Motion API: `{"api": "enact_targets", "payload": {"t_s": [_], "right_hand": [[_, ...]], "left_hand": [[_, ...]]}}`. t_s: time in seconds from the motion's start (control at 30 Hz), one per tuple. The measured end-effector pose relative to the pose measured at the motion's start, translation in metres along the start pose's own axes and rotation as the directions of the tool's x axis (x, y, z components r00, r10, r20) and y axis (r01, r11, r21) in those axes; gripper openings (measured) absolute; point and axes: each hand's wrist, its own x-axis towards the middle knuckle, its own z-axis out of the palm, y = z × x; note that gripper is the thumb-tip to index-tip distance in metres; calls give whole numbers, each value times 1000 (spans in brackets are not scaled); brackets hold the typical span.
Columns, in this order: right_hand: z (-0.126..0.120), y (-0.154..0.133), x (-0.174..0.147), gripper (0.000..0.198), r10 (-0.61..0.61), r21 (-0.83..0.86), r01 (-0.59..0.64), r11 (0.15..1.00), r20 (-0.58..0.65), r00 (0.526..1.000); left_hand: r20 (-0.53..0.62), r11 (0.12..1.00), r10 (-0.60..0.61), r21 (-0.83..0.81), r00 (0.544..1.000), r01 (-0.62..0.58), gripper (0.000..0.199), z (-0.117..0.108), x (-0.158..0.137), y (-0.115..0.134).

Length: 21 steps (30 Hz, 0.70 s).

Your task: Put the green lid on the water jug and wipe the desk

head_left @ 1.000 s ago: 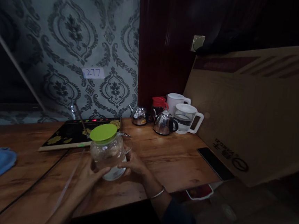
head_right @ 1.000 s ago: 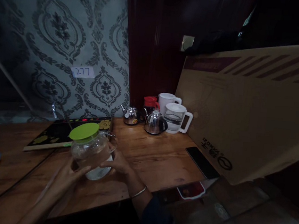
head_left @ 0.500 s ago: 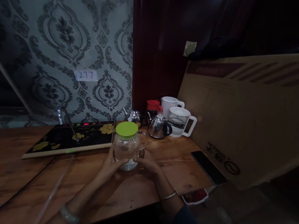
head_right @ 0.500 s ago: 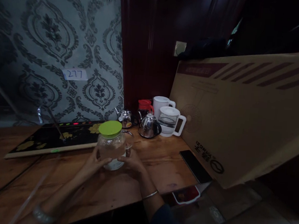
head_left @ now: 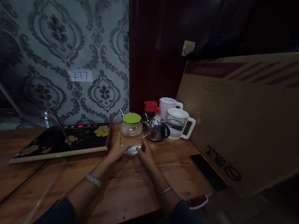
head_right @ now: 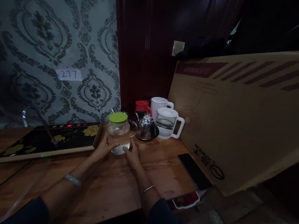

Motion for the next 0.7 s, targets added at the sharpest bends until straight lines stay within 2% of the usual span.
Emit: {"api": "enact_targets", "payload": {"t_s": [0.1,0.37,0.5,0.7], "right_hand": [[1,0,-1,81,-16,13,16,1000,18,1000],[3,0,-4,95,12,95,-23,995,116,993],[2,2,-5,95,7,68,-17,998,139,990],[1,8,-7,89,38,-44,-34,998,87,995]], "left_hand": [[90,999,-16,-34,996,19,108,-1,12,-4],[216,993,-55,-90,975,76,111,-3,35,-1],[249,991,-43,-115,968,73,110,-5,43,0],[265,997,-46,-46,963,60,104,-6,50,2]]}}
